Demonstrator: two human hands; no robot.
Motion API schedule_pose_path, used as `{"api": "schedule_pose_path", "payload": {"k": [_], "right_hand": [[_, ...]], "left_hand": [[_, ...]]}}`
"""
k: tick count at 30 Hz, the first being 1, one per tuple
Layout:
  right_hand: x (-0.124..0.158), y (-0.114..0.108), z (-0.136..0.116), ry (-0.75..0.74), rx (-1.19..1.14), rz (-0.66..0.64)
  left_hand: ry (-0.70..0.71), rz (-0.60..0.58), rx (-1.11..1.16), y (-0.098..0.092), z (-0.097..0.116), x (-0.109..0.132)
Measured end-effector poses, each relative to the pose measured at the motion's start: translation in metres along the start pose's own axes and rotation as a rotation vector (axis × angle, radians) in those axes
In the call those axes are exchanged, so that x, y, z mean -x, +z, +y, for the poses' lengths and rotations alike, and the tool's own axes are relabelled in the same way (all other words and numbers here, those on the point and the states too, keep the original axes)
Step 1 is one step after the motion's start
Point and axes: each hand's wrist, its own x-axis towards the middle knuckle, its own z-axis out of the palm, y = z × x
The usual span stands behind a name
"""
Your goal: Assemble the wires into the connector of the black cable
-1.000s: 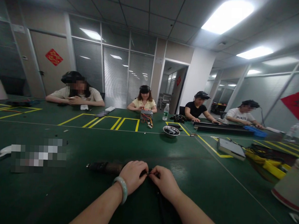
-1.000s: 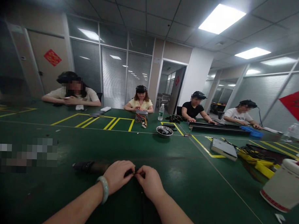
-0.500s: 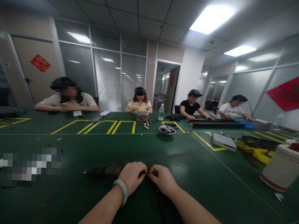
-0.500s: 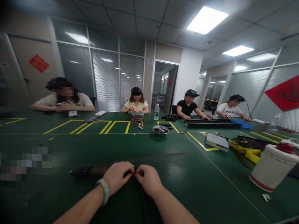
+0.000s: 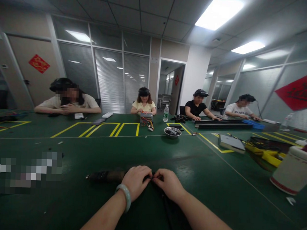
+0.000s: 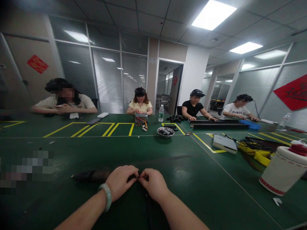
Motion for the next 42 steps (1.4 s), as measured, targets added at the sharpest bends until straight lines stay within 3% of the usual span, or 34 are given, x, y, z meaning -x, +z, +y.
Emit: {"api": "schedule_pose_path", "payload": {"k": [11, 42], "right_hand": [[0.0001, -0.0014, -0.0024, 0.031, 0.013, -0.019], [0.0015, -0.0039, -0.0046, 0.02, 0.002, -0.011]], "left_hand": [[-0.071, 0.005, 0.001, 0.0, 0.0004, 0.0001], [-0.031, 0.013, 0.0, 0.0015, -0.0013, 0.0007]]}}
